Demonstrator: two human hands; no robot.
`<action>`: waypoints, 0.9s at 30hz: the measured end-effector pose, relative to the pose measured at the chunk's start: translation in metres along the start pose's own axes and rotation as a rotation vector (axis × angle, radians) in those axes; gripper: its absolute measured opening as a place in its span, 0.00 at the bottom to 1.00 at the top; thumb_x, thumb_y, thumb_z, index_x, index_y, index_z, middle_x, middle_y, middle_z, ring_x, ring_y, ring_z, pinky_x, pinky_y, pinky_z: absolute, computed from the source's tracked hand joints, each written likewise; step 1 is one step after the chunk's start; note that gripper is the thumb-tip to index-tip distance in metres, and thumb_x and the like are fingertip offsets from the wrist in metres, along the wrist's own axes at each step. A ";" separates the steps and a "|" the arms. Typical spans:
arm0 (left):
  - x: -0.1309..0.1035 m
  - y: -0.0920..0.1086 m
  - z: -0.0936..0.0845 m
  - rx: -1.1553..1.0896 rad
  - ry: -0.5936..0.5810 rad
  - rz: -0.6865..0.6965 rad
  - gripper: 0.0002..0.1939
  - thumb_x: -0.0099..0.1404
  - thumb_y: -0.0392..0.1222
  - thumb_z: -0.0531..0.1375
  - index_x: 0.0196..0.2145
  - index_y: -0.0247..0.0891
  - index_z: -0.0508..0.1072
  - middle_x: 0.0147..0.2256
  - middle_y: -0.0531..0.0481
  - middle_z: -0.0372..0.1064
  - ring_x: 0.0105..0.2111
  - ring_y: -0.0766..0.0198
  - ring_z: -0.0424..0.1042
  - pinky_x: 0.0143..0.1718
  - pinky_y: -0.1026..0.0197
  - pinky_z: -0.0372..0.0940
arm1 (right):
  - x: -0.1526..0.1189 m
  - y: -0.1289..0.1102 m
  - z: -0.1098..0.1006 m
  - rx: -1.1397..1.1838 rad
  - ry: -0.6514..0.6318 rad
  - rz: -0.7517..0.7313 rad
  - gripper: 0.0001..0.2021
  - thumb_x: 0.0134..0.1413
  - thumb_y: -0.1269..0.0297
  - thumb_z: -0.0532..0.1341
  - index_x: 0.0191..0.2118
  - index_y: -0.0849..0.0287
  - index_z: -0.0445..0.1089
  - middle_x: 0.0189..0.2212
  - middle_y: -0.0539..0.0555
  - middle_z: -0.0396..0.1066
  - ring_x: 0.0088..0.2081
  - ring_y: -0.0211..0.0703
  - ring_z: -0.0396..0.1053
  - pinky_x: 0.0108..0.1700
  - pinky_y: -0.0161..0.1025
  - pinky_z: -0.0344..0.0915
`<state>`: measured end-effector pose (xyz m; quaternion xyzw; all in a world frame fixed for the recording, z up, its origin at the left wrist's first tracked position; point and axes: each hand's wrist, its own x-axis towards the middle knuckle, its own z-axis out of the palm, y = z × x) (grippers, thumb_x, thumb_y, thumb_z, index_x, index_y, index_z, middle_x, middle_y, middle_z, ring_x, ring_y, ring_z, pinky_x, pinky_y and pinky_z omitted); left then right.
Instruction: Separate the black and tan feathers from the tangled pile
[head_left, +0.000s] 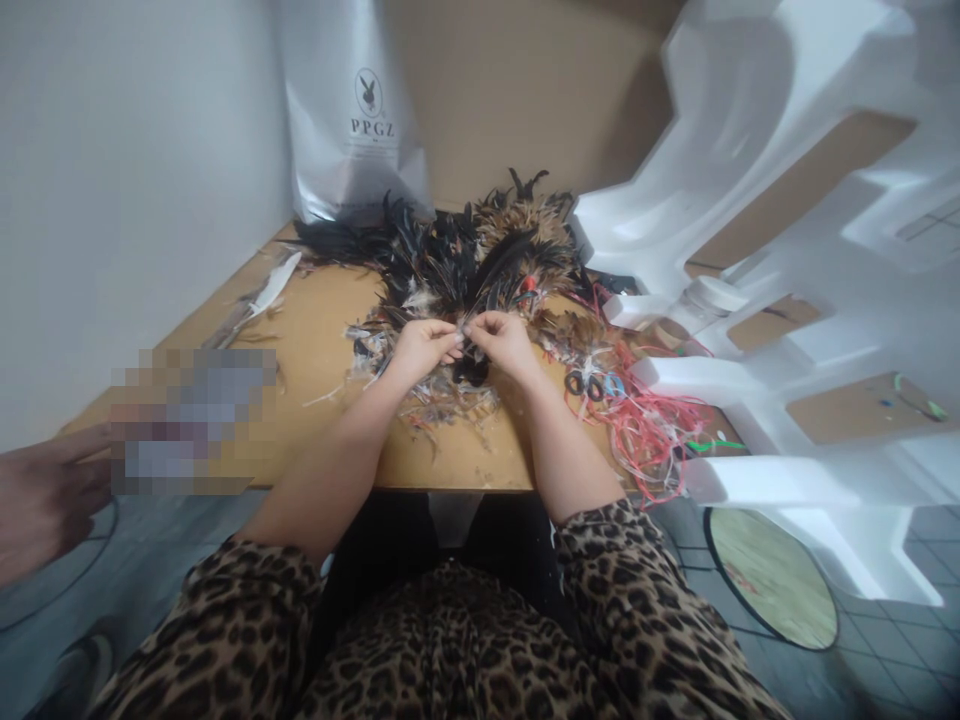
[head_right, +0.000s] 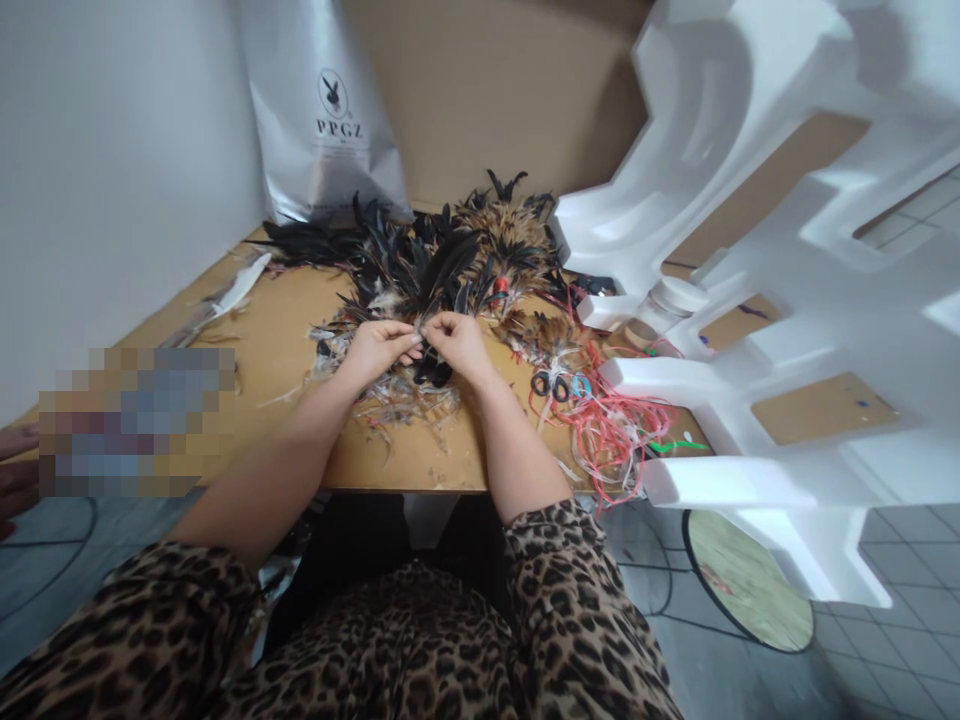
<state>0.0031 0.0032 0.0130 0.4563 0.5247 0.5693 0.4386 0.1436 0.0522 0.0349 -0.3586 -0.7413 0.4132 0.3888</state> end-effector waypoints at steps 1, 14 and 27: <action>0.000 0.000 0.000 0.003 0.000 0.003 0.08 0.52 0.38 0.63 0.30 0.30 0.73 0.22 0.49 0.71 0.21 0.68 0.71 0.23 0.67 0.65 | 0.000 0.000 0.000 -0.002 0.000 0.003 0.10 0.42 0.60 0.60 0.24 0.63 0.67 0.21 0.49 0.65 0.23 0.32 0.58 0.28 0.32 0.56; 0.000 -0.001 -0.001 0.035 0.008 0.009 0.11 0.50 0.41 0.65 0.30 0.30 0.74 0.22 0.48 0.72 0.23 0.65 0.73 0.23 0.66 0.65 | 0.001 0.006 0.001 -0.007 0.004 -0.016 0.10 0.44 0.60 0.60 0.24 0.63 0.67 0.20 0.48 0.65 0.23 0.32 0.58 0.28 0.32 0.56; -0.001 0.002 -0.002 0.071 0.040 0.005 0.11 0.52 0.43 0.64 0.30 0.31 0.74 0.25 0.48 0.72 0.19 0.69 0.70 0.17 0.70 0.60 | 0.002 0.011 0.003 0.043 -0.005 0.022 0.12 0.44 0.57 0.61 0.27 0.64 0.70 0.23 0.51 0.70 0.25 0.34 0.63 0.29 0.32 0.58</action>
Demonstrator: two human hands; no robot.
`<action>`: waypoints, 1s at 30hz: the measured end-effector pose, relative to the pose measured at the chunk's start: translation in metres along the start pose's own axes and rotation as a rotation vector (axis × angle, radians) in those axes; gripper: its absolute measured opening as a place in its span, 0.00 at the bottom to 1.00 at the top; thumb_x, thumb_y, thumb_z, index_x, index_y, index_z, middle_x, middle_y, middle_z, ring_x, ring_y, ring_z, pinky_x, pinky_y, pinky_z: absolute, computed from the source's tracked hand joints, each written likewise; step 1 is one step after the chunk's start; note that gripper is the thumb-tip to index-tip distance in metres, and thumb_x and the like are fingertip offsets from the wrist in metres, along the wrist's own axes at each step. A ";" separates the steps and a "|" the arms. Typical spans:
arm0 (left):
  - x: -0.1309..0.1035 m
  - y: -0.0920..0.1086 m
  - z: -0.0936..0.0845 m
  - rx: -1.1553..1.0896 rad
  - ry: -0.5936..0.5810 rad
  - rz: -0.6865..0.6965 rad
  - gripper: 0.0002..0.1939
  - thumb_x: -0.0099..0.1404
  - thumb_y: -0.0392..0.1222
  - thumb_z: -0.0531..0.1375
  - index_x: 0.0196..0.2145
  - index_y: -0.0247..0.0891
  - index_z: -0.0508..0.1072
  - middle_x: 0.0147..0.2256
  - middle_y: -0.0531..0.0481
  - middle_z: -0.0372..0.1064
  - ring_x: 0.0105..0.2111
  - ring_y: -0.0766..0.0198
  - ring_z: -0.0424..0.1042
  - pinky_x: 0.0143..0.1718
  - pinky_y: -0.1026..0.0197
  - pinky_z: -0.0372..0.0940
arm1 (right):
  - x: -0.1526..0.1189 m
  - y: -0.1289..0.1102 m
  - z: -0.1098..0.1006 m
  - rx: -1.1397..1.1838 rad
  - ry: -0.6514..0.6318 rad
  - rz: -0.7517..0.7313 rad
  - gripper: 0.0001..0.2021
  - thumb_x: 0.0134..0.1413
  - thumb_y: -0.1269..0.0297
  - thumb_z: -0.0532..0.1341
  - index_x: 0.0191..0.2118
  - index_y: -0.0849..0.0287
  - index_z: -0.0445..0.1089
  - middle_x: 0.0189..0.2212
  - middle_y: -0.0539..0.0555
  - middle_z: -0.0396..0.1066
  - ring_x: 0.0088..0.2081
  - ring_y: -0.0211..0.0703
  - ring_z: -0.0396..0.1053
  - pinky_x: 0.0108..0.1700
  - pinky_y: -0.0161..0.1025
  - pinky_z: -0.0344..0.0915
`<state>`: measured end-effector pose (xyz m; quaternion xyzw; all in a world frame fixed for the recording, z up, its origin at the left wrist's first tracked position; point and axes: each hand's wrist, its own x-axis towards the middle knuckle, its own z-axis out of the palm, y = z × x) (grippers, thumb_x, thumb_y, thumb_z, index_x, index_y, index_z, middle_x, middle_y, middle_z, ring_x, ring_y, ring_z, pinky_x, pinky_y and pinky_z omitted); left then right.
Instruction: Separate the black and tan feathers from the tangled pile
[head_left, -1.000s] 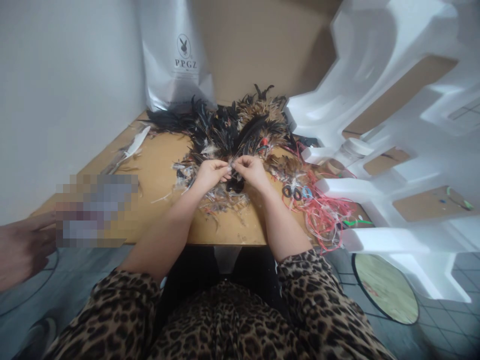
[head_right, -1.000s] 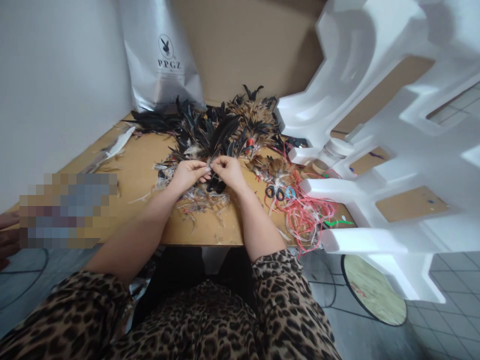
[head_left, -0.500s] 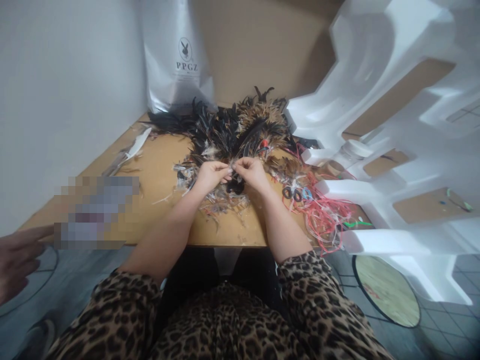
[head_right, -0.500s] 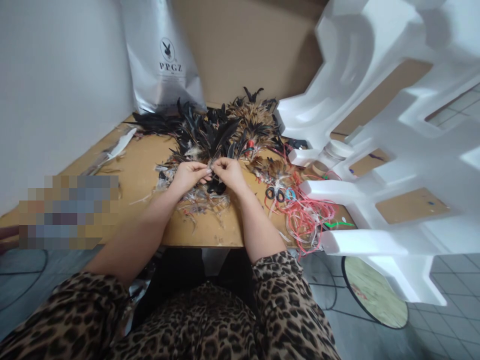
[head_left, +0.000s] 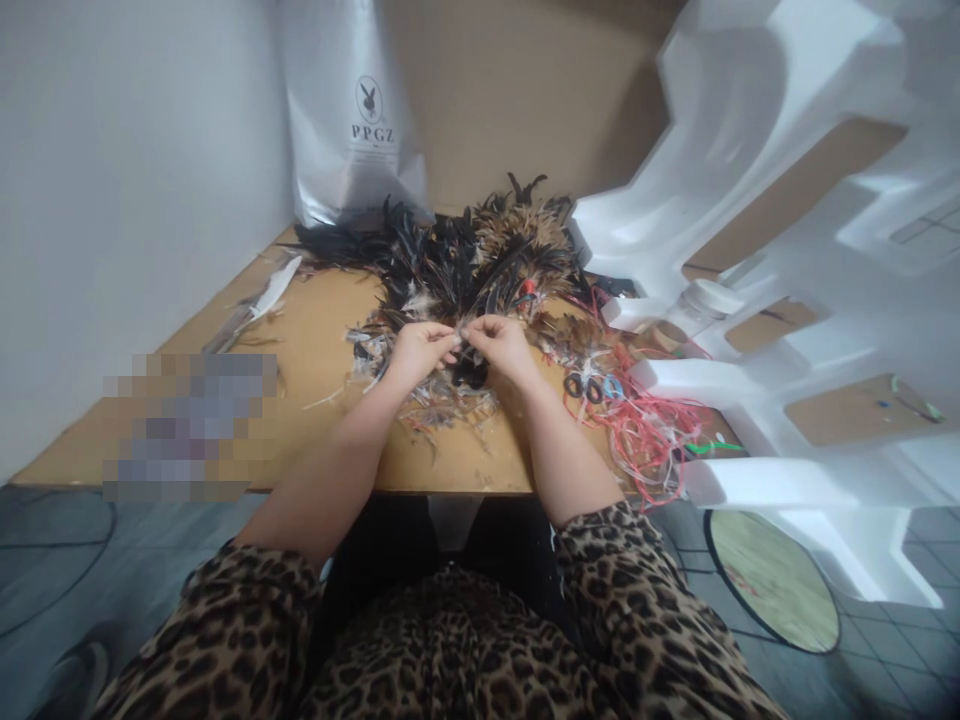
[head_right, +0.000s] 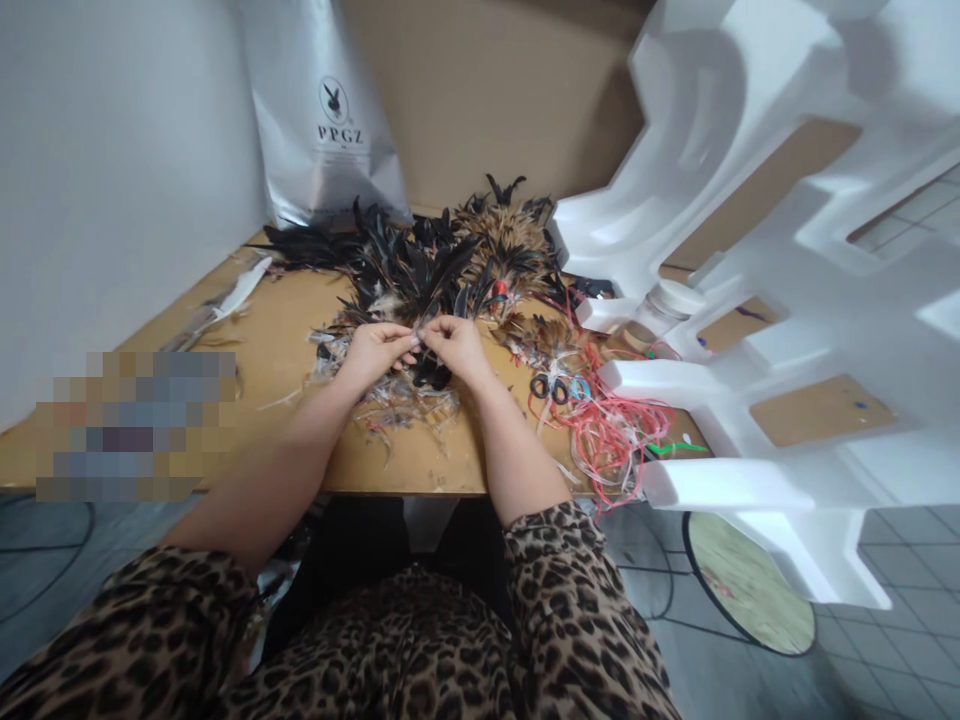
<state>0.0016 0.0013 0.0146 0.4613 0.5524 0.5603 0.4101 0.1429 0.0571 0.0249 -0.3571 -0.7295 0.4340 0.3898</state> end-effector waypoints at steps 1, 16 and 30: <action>0.000 0.001 0.000 -0.015 0.003 -0.004 0.11 0.51 0.42 0.64 0.30 0.31 0.74 0.25 0.48 0.72 0.19 0.69 0.70 0.17 0.69 0.60 | 0.000 -0.001 0.000 0.008 0.002 0.005 0.12 0.44 0.57 0.61 0.27 0.64 0.70 0.23 0.51 0.70 0.25 0.33 0.63 0.28 0.32 0.58; 0.006 -0.003 -0.005 -0.196 0.017 -0.057 0.18 0.44 0.40 0.68 0.33 0.29 0.75 0.24 0.47 0.73 0.22 0.69 0.72 0.26 0.68 0.67 | 0.001 -0.005 -0.006 -0.045 -0.015 0.075 0.12 0.43 0.59 0.62 0.29 0.65 0.72 0.22 0.49 0.69 0.23 0.31 0.60 0.27 0.30 0.57; 0.008 -0.003 -0.011 0.045 0.080 0.008 0.11 0.47 0.38 0.66 0.30 0.31 0.75 0.22 0.49 0.72 0.22 0.66 0.72 0.25 0.66 0.67 | -0.002 -0.012 -0.016 -0.115 -0.106 0.013 0.11 0.46 0.61 0.60 0.27 0.65 0.72 0.21 0.49 0.67 0.23 0.31 0.60 0.27 0.30 0.56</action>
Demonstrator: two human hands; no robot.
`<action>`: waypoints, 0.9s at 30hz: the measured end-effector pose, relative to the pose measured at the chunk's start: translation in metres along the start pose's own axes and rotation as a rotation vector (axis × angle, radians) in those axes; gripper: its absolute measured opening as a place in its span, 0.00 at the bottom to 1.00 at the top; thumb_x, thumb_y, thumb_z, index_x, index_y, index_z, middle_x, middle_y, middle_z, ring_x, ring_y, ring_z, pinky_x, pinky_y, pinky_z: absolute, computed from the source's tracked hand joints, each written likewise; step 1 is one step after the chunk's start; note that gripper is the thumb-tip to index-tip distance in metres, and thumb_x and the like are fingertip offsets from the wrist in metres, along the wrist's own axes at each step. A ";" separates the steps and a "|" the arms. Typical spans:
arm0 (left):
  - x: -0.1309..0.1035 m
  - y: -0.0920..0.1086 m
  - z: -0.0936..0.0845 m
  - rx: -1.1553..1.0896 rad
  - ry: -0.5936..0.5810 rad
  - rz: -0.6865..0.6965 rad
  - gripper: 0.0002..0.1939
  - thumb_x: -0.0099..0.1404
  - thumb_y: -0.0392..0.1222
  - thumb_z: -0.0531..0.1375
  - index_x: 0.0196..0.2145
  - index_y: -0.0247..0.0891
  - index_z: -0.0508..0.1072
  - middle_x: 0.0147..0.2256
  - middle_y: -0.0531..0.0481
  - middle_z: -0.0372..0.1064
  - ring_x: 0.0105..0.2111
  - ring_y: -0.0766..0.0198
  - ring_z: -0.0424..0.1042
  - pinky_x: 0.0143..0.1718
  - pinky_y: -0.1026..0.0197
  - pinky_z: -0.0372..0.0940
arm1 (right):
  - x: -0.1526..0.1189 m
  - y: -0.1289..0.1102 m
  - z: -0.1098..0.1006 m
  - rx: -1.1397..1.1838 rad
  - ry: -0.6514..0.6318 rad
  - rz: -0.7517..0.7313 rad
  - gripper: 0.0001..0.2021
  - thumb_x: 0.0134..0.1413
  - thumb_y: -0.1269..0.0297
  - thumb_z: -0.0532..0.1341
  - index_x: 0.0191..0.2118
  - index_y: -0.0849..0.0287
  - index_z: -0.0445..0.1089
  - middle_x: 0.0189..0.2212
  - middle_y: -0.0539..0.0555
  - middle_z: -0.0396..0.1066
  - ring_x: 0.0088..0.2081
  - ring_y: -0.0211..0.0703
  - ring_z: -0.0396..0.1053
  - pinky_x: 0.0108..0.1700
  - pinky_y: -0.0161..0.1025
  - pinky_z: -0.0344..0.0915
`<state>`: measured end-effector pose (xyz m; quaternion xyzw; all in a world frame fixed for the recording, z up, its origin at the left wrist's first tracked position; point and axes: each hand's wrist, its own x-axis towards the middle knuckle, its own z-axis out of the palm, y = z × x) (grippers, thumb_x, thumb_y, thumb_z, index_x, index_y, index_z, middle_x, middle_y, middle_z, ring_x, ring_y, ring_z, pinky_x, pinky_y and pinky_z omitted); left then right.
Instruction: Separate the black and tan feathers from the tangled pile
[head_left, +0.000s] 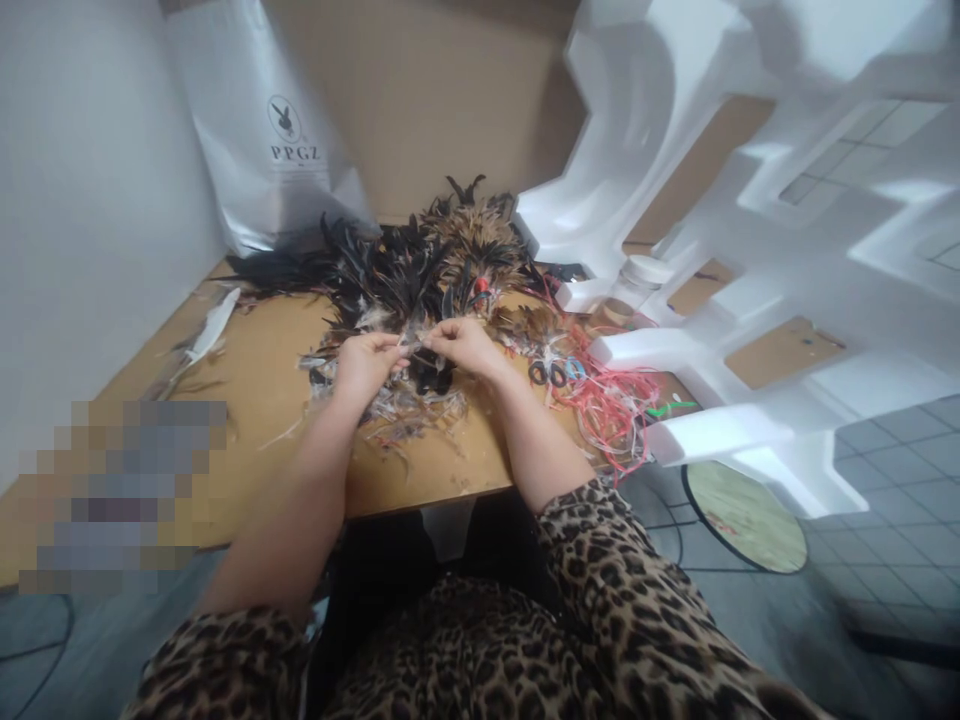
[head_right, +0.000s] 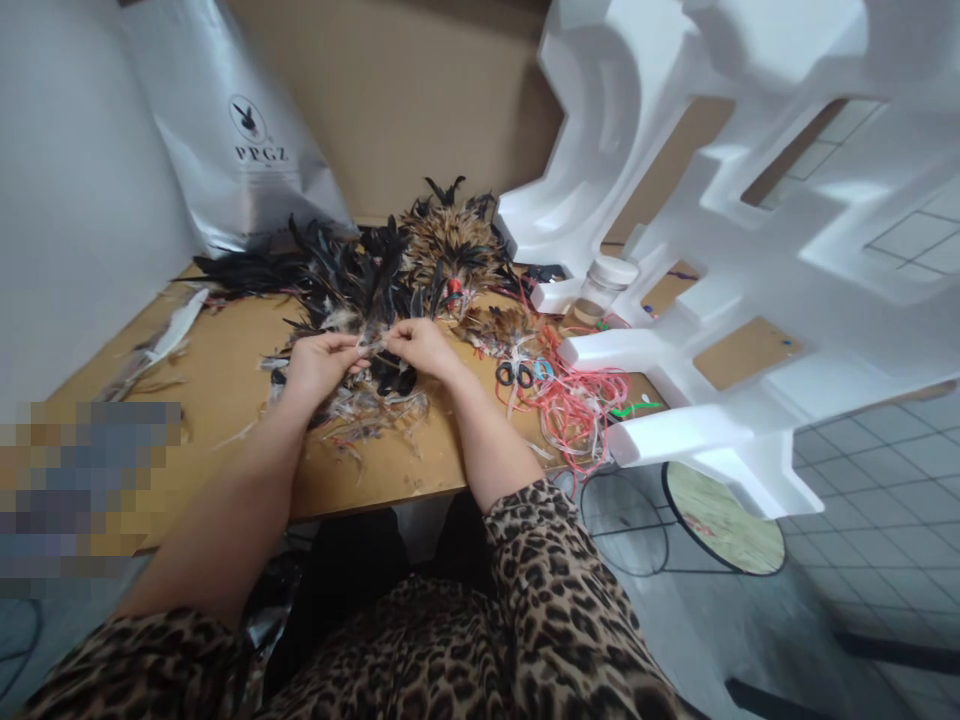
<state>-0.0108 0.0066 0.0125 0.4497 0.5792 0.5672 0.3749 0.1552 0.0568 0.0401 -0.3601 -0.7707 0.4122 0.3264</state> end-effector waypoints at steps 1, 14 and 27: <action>-0.001 -0.001 0.000 0.055 0.005 0.013 0.11 0.48 0.39 0.66 0.30 0.32 0.76 0.22 0.49 0.72 0.22 0.66 0.72 0.25 0.65 0.67 | 0.000 -0.001 0.003 -0.004 -0.007 -0.031 0.11 0.46 0.61 0.60 0.27 0.65 0.72 0.21 0.49 0.68 0.24 0.31 0.61 0.28 0.30 0.56; -0.008 0.002 0.000 1.013 -0.029 0.559 0.14 0.60 0.38 0.52 0.31 0.35 0.78 0.32 0.41 0.75 0.33 0.57 0.73 0.36 0.60 0.62 | -0.012 -0.024 0.021 -0.457 0.116 -0.417 0.10 0.57 0.66 0.53 0.33 0.61 0.71 0.32 0.54 0.68 0.36 0.37 0.64 0.42 0.34 0.58; -0.014 0.006 0.003 0.451 -0.230 0.538 0.08 0.55 0.41 0.61 0.30 0.37 0.79 0.32 0.45 0.75 0.32 0.61 0.73 0.38 0.59 0.65 | 0.035 -0.032 -0.042 -0.130 -0.449 -0.070 0.07 0.41 0.67 0.63 0.28 0.66 0.74 0.23 0.51 0.72 0.25 0.35 0.64 0.32 0.34 0.61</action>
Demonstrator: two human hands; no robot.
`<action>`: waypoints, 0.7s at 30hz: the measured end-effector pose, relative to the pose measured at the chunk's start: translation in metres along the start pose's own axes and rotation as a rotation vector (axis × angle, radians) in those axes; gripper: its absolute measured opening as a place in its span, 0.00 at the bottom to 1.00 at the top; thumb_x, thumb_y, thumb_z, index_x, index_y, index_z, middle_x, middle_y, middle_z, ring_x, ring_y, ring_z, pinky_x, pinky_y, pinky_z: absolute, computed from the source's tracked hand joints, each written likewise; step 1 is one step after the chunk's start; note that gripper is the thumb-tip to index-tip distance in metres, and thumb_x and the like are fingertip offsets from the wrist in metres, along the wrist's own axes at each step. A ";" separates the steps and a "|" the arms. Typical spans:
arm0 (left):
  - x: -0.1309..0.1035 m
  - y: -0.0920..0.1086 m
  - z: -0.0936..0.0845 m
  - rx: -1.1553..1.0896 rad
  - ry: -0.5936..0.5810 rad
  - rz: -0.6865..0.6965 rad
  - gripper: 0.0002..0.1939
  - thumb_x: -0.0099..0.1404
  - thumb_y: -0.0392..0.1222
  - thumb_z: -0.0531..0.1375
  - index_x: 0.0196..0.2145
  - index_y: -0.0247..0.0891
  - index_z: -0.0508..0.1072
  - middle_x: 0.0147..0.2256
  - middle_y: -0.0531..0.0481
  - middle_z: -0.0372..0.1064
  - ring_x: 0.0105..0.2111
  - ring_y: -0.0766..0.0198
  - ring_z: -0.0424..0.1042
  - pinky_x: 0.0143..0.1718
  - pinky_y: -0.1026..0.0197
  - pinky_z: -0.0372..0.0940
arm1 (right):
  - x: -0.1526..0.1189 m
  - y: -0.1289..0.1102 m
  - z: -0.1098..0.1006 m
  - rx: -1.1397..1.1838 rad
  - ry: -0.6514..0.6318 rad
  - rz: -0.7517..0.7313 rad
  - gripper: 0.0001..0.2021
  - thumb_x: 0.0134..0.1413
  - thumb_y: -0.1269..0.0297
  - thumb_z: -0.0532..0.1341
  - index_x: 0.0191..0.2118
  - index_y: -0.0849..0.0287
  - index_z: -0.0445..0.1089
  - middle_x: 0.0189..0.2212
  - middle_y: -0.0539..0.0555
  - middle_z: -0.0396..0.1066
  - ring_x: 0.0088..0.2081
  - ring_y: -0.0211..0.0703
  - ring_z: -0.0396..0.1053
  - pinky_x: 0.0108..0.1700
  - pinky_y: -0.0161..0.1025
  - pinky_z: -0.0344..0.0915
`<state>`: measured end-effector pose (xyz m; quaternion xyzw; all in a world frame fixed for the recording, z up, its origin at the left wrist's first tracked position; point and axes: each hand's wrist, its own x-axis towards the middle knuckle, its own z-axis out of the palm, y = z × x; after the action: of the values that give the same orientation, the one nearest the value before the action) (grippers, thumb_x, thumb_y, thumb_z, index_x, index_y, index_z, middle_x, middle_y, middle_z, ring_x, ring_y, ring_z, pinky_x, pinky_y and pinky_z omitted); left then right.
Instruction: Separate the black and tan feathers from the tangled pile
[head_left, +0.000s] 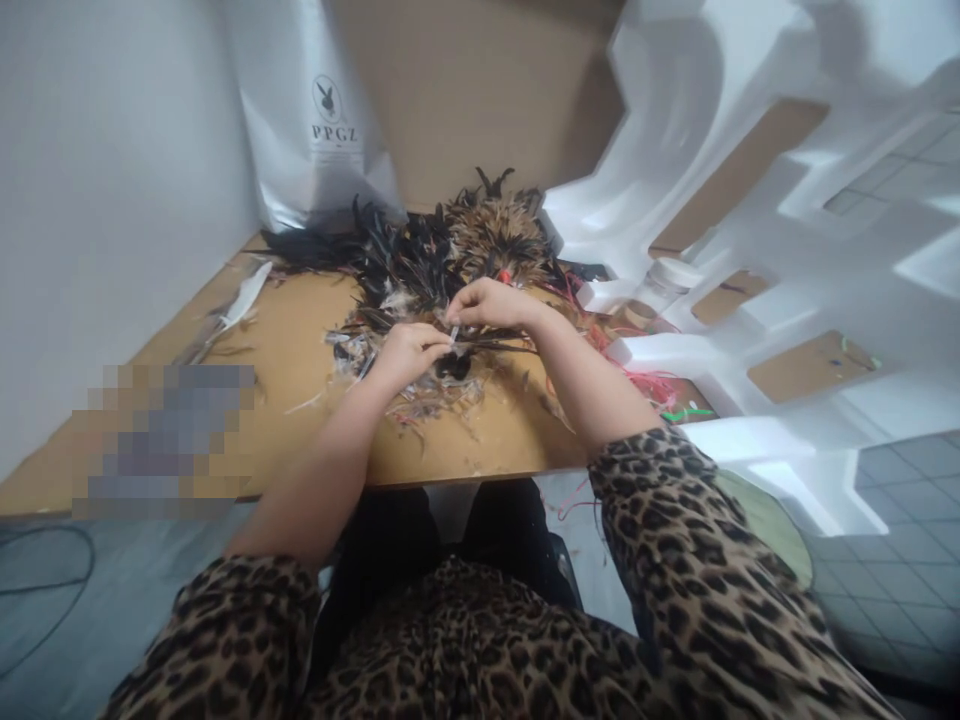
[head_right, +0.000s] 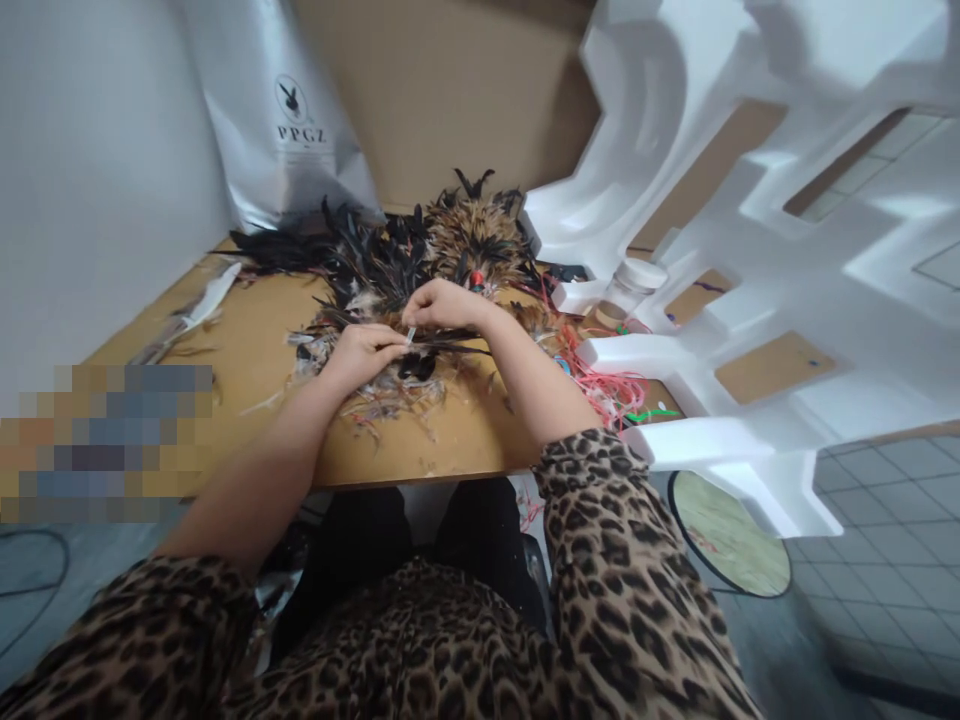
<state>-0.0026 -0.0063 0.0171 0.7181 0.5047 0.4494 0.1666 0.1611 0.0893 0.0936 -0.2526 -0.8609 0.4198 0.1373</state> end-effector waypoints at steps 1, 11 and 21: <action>0.000 0.003 0.001 -0.156 0.010 -0.085 0.08 0.54 0.42 0.62 0.30 0.36 0.79 0.29 0.45 0.75 0.29 0.62 0.73 0.34 0.60 0.66 | -0.004 0.006 -0.002 0.106 -0.029 0.026 0.08 0.39 0.66 0.65 0.29 0.65 0.74 0.23 0.52 0.72 0.25 0.35 0.64 0.31 0.34 0.61; 0.007 -0.003 0.008 -0.761 0.261 -0.460 0.11 0.47 0.39 0.66 0.29 0.30 0.75 0.23 0.48 0.72 0.23 0.69 0.70 0.23 0.69 0.63 | -0.021 0.014 0.066 0.266 0.444 0.063 0.09 0.47 0.61 0.60 0.29 0.64 0.68 0.19 0.47 0.64 0.20 0.30 0.56 0.25 0.31 0.54; 0.002 -0.015 0.005 0.083 0.034 -0.091 0.08 0.55 0.38 0.59 0.29 0.36 0.78 0.27 0.48 0.75 0.28 0.63 0.72 0.33 0.62 0.64 | -0.029 -0.038 0.056 -0.852 0.230 0.009 0.12 0.53 0.67 0.53 0.33 0.63 0.73 0.34 0.59 0.72 0.35 0.42 0.67 0.34 0.36 0.56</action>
<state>-0.0073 0.0031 0.0051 0.6930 0.5578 0.4319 0.1484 0.1481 0.0172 0.0889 -0.3354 -0.9351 -0.0031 0.1142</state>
